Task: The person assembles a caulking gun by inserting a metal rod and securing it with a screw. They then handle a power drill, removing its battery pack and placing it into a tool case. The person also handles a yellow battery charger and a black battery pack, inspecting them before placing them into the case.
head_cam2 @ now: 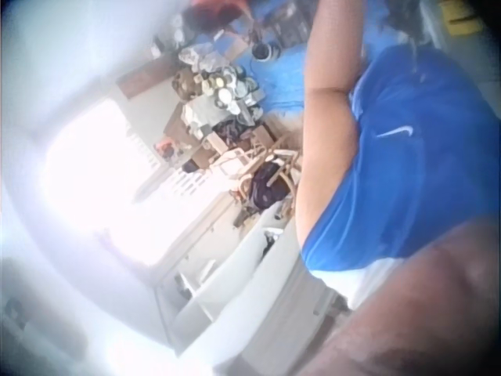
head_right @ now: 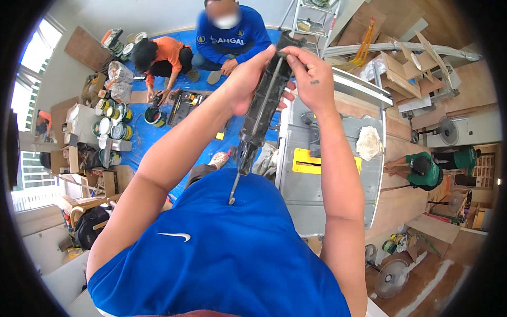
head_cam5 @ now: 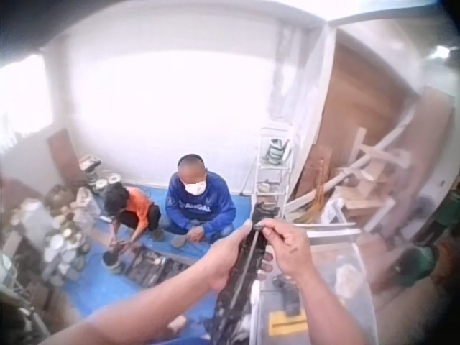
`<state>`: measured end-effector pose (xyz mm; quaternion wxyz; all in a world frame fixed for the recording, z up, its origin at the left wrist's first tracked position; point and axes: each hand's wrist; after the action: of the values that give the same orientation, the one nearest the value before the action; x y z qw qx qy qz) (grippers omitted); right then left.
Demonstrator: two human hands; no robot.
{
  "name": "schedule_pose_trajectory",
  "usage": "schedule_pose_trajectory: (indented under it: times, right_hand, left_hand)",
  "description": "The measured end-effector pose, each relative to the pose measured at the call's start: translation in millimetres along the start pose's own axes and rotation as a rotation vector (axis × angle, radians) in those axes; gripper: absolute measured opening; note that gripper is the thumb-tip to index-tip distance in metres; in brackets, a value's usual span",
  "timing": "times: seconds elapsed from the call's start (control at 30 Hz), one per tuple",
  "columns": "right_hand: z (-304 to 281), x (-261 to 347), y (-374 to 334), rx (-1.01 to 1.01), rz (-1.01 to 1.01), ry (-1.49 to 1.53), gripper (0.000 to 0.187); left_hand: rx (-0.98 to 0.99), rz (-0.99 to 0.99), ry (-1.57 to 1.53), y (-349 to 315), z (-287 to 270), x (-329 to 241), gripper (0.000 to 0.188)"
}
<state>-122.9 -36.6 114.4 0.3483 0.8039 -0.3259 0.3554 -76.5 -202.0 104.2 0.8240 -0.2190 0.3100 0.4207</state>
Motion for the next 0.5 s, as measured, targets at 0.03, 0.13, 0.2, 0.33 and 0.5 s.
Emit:
schedule_pose_trajectory:
  times: [0.03, 0.13, 0.2, 0.33, 0.5]
  right_hand:
    - [2, 4, 4, -0.017, -0.041, -0.033, 0.015]
    - [7, 13, 12, -0.069, -0.052, -0.071, 0.015]
    - [12, 15, 18, -0.118, -0.161, -0.218, 0.014]
    - [31, 47, 8, -0.219, -0.218, -0.211, 0.03]
    - [37, 45, -75, -0.058, -0.036, 0.251, 0.04]
  left_hand:
    - [0.006, -0.008, 0.013, 4, -2, -8, 0.064]
    - [0.025, 0.009, 0.018, 15, -12, -15, 0.067]
    - [0.096, 0.055, -0.004, 11, -12, -20, 0.064]
    - [0.07, 0.194, 0.033, -1, -10, -32, 0.056]
    - [-0.103, 0.381, -0.157, -32, -5, -75, 0.05]
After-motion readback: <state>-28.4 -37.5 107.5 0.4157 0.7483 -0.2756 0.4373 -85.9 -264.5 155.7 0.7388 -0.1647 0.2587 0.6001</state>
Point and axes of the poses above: each hand's wrist, its own y-axis towards the middle knuckle, its own z-axis out of the palm, x = y × z, and after that the axes turned 15 degrees about x, right-handed
